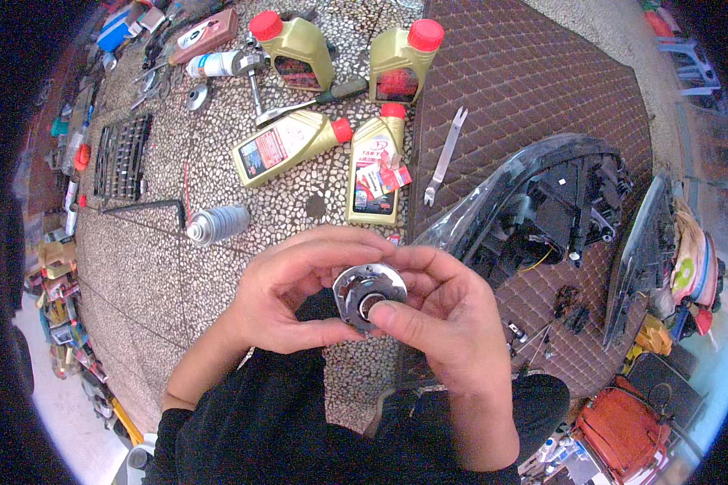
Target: The person assembles a motorcycle headlight reflector by hand, inserting a small metal ring into the reflector housing and then fitting the reflector into the headlight assembly. The person repeatedly checks the fit and alignment of the parts.
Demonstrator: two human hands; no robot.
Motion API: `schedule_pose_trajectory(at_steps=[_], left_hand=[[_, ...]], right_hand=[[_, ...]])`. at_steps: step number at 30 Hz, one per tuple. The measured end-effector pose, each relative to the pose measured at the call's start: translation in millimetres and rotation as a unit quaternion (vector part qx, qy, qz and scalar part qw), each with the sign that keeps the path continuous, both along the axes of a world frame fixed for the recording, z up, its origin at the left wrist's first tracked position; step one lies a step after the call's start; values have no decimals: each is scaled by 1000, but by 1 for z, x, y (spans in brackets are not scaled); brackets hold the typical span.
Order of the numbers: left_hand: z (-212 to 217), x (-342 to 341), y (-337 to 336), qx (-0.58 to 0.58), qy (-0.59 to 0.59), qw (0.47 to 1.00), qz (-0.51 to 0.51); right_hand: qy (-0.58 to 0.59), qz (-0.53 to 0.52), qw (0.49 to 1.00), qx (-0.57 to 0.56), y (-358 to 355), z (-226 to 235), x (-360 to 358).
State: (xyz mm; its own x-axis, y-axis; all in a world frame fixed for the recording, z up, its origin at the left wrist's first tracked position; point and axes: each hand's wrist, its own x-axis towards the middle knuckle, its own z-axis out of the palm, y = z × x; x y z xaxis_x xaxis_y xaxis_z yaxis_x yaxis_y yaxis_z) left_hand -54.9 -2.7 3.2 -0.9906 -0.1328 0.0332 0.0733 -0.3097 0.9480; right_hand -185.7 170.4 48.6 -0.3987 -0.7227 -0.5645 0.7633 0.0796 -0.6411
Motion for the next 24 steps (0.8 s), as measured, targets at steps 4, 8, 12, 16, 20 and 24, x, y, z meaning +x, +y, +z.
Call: schedule_pose_trajectory(at_steps=[4, 8, 12, 16, 20, 24], left_hand=[[5, 2, -11, -28, -28, 998, -41], [6, -2, -18, -135, 13, 990, -44], [6, -4, -19, -145, 26, 988, -41], [8, -4, -19, -120, 12, 991, -54], [9, -7, -21, -144, 35, 987, -56], [9, -8, -23, -167, 48, 983, -50]], right_hand=[[20, 85, 996, 15, -1, 6, -11], [44, 112, 991, 57, -3, 11, -16], [59, 123, 989, 65, -6, 12, -18], [68, 138, 986, 56, -8, 12, -20], [80, 153, 983, 59, -10, 14, -23], [69, 153, 983, 81, -10, 15, -23]])
